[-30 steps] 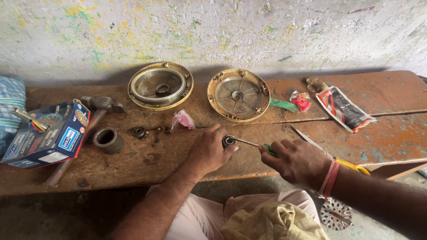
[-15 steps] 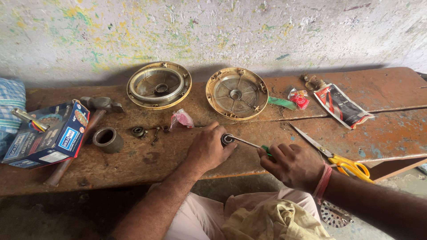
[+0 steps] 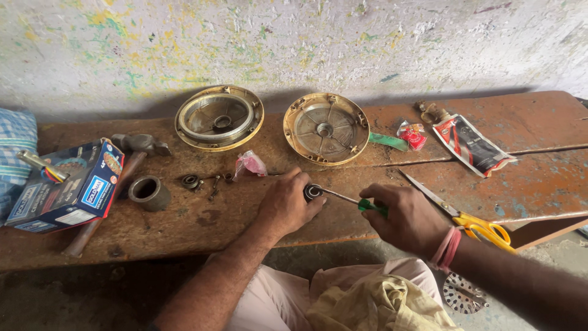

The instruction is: The person cleans a ceiling fan housing with a cloth, then uses a screwdriver to adjust internal components. They apply grease to a bearing and install it into the fan assembly.

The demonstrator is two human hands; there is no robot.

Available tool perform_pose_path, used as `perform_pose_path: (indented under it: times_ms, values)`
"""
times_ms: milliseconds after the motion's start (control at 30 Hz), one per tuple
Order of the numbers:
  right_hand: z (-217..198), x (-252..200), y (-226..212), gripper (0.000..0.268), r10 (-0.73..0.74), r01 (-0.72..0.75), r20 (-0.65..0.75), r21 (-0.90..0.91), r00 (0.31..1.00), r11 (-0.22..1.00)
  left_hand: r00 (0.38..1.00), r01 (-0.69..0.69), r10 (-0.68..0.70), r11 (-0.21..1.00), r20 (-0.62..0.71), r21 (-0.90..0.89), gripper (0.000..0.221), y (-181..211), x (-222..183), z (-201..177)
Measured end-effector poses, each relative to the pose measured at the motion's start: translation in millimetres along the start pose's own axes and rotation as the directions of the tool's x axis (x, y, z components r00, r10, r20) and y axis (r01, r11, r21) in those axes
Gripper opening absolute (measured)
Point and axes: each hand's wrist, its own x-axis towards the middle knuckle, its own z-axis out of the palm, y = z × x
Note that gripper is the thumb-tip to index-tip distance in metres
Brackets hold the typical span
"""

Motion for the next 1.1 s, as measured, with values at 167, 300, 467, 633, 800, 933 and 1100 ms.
perform_pose_path:
  times_ms: [167,300,467,633,800,933,1100]
  values:
    - [-8.0,3.9,0.2,0.017,0.068,-0.061,0.088,-0.077,0.994,0.995,1.000,0.021,-0.021,1.000,0.012,-0.009,0.037,-0.7,0.6,1.3]
    - [-2.2,-1.0,-0.6,0.018,-0.191,0.199,0.054,-0.263,0.980,0.944,0.999,0.045,-0.044,0.998,0.027,-0.033,0.036,-1.6,-1.0,0.9]
    - [10.0,-3.1,-1.7,0.024,-0.302,0.282,-0.005,-0.342,0.953,0.896,0.997,-0.053,0.050,0.998,-0.055,-0.045,0.035,-0.2,-4.5,0.6]
    - [17.5,-15.0,5.1,0.019,-0.175,0.138,-0.132,-0.254,0.976,0.957,0.995,-0.056,0.051,0.997,-0.089,-0.056,0.037,-3.2,-3.8,4.3]
    - [17.9,-20.0,18.7,0.021,-0.081,0.067,-0.201,-0.073,0.976,0.995,0.998,0.006,-0.009,0.999,-0.063,-0.044,0.038,-4.5,-3.4,8.3]
    - [20.8,-16.2,13.8,0.017,-0.076,0.055,-0.206,-0.105,0.976,0.993,0.993,0.004,-0.008,1.000,-0.116,-0.030,0.037,-2.4,-4.2,9.0]
    - [26.3,-10.5,10.6,0.019,-0.125,0.104,-0.262,-0.093,0.957,0.990,0.981,0.054,-0.068,0.995,-0.183,-0.081,0.032,-8.5,-1.9,12.8]
